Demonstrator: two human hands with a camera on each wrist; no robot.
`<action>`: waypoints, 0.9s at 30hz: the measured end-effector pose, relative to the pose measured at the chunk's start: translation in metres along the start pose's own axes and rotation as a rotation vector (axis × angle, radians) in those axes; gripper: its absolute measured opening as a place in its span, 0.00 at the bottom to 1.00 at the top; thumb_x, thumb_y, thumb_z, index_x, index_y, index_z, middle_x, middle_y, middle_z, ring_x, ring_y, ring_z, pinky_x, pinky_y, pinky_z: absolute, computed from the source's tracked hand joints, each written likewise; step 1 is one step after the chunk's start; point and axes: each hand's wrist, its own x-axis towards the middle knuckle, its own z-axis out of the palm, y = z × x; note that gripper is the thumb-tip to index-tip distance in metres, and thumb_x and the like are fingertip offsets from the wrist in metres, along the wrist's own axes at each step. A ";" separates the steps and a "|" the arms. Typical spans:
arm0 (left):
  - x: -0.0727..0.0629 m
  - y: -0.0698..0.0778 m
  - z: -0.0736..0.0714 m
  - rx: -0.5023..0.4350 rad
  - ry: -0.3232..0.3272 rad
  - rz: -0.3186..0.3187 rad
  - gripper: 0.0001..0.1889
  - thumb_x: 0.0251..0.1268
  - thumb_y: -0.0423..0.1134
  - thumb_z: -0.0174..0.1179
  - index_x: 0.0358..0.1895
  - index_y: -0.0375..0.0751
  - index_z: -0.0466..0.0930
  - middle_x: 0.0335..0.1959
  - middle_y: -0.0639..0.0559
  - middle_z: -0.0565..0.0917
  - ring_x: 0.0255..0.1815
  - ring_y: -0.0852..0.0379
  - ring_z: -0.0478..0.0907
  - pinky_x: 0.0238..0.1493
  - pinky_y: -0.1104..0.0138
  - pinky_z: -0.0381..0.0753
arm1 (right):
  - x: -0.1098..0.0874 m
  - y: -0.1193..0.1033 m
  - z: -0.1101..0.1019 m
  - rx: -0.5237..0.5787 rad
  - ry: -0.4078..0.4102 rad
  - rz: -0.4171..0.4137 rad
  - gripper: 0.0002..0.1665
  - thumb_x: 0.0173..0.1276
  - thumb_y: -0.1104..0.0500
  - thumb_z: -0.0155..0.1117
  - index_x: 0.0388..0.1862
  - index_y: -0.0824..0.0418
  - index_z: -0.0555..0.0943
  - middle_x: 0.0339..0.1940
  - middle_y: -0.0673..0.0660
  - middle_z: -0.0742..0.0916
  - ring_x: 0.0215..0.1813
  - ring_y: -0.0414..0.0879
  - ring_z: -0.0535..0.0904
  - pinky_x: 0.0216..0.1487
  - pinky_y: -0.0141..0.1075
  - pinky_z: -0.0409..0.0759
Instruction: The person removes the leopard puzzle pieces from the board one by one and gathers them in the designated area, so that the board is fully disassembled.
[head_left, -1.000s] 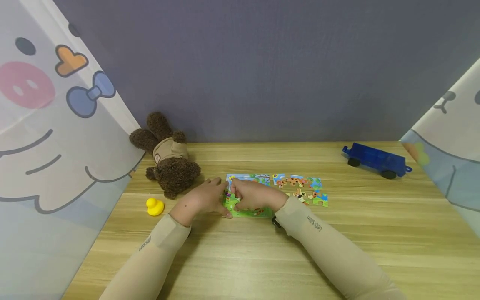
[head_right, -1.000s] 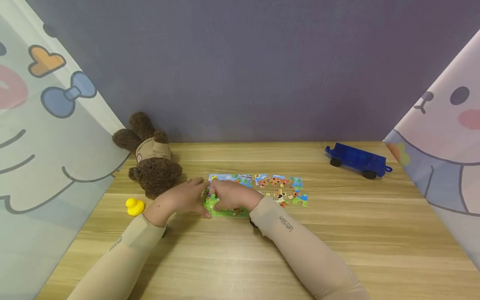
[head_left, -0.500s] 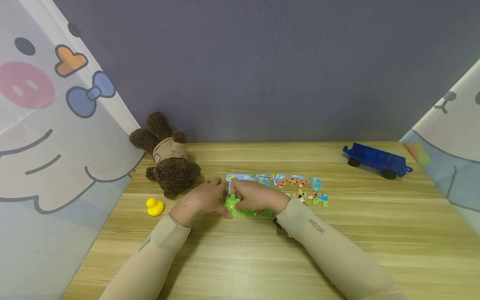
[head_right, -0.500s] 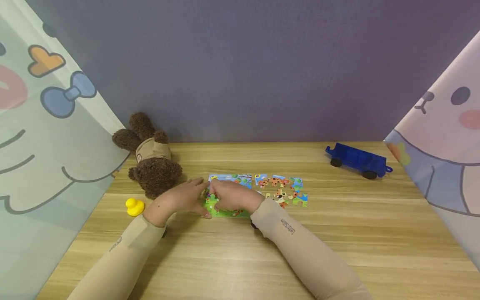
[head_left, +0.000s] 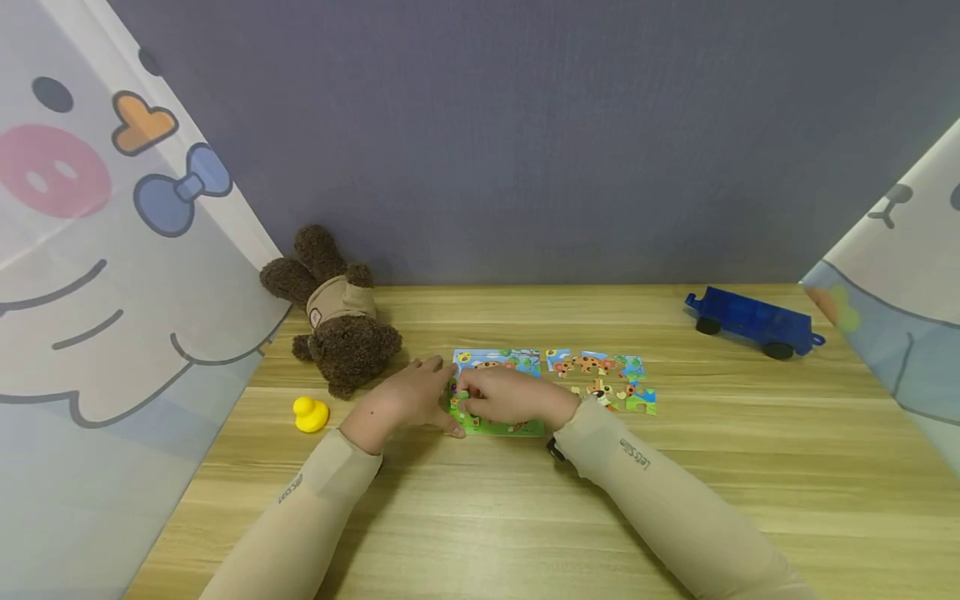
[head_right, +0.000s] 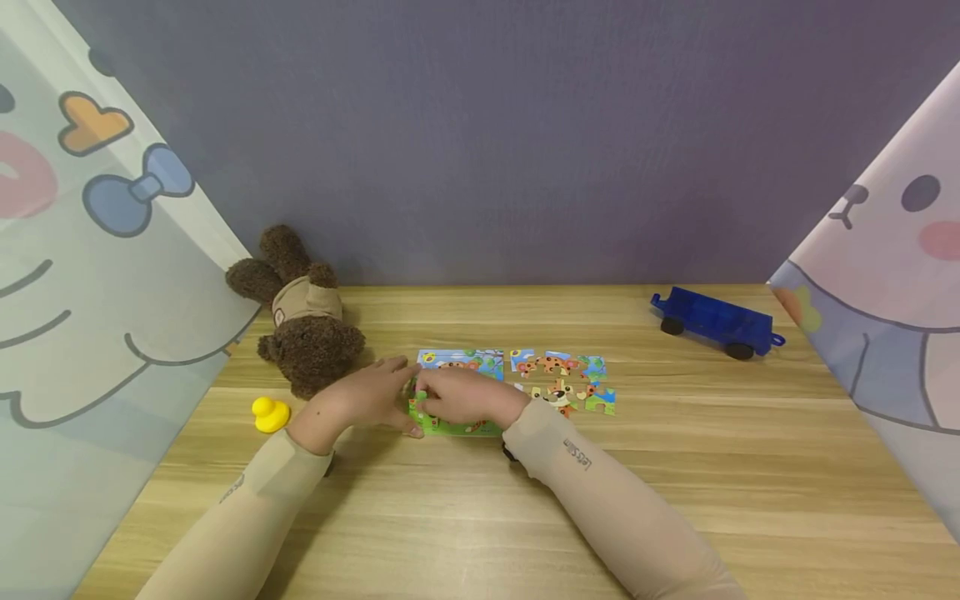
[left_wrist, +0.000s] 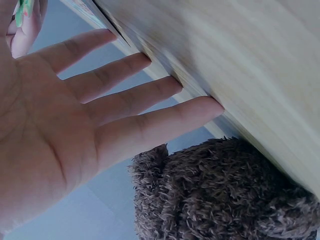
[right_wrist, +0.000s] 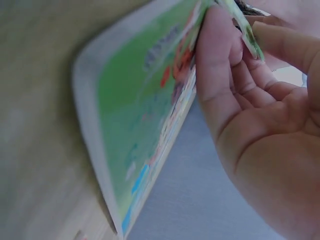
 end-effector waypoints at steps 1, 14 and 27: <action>0.000 0.000 0.000 0.001 0.000 0.002 0.60 0.58 0.64 0.78 0.86 0.38 0.56 0.87 0.30 0.55 0.86 0.22 0.54 0.84 0.33 0.63 | 0.000 0.000 0.000 0.006 -0.001 0.004 0.06 0.87 0.57 0.55 0.49 0.57 0.78 0.29 0.55 0.84 0.22 0.40 0.74 0.21 0.29 0.74; 0.001 0.000 -0.001 0.024 0.004 -0.005 0.61 0.56 0.65 0.78 0.86 0.39 0.57 0.87 0.30 0.56 0.86 0.23 0.55 0.85 0.35 0.63 | -0.010 0.003 -0.010 0.096 0.072 0.015 0.05 0.86 0.55 0.57 0.53 0.52 0.79 0.38 0.55 0.87 0.36 0.49 0.89 0.30 0.40 0.87; 0.002 0.001 0.000 -0.001 0.000 -0.027 0.62 0.55 0.65 0.79 0.87 0.40 0.56 0.88 0.30 0.54 0.86 0.22 0.53 0.85 0.33 0.60 | -0.037 0.010 -0.032 0.176 0.155 0.020 0.07 0.85 0.54 0.60 0.54 0.52 0.82 0.44 0.57 0.86 0.37 0.52 0.91 0.41 0.47 0.93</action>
